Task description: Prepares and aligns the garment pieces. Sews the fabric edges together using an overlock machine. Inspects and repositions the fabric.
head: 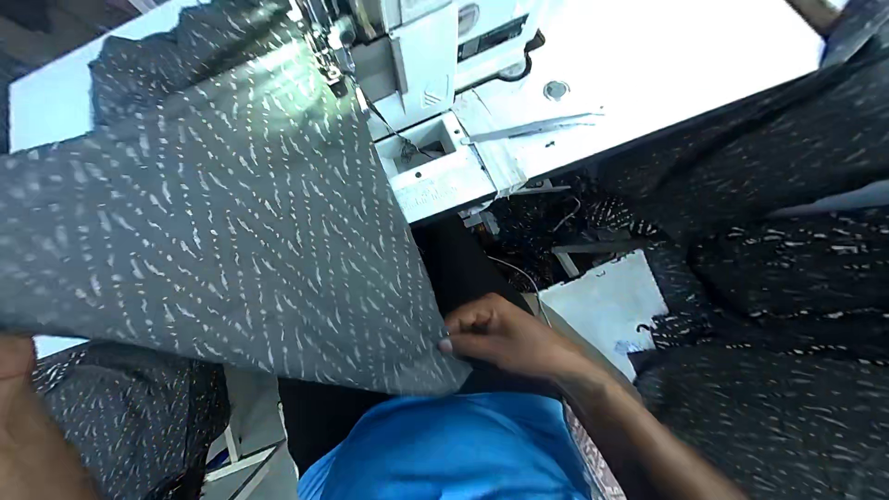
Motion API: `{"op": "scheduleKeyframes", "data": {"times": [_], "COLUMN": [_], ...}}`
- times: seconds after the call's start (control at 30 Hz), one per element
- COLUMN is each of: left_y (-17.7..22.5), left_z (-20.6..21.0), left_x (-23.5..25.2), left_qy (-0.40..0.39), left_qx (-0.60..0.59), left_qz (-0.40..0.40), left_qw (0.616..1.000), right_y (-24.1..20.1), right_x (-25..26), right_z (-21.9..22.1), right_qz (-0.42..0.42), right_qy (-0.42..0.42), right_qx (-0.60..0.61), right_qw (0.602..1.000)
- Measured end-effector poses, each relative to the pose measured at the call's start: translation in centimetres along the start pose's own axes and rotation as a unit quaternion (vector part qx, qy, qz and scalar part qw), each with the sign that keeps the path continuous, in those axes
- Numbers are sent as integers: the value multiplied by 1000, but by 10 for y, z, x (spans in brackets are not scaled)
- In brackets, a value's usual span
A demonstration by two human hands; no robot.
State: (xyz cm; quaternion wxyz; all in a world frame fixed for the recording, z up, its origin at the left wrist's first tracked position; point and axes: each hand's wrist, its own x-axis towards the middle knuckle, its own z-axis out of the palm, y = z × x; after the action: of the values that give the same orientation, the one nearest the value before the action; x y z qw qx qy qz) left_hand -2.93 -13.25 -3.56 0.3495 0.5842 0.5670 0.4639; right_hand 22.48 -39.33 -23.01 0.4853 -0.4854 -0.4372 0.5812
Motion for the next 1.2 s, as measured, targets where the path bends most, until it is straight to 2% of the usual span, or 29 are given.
{"op": "scheduleKeyframes", "data": {"times": [0.1,0.17,0.23,0.5,0.63,0.87,1.1,1.2], "left_y": [-53,-70,-78,-72,-65,-73,-64,-54], "left_z": [-27,-26,-23,-26,-33,-35,-26,-21], "left_x": [67,82,84,80,80,83,108,128], "left_qy": [-105,-112,-95,-95,-131,-145,-140,-135], "left_qx": [6,3,-14,-74,-118,-159,-150,-136], "left_qz": [102,118,100,108,90,69,100,123], "left_qw": [989,987,990,987,980,974,974,974], "right_y": [14,15,17,21,18,18,-10,-21], "right_x": [7,9,11,13,7,-2,11,26], "right_z": [-4,-4,-4,-6,-5,-3,-5,-7], "right_qz": [27,41,49,79,43,8,-53,-48], "right_qy": [54,74,85,99,90,82,81,88], "right_qx": [-33,-32,-36,-43,-25,-30,6,11], "right_qw": [998,996,994,991,995,996,995,995]}}
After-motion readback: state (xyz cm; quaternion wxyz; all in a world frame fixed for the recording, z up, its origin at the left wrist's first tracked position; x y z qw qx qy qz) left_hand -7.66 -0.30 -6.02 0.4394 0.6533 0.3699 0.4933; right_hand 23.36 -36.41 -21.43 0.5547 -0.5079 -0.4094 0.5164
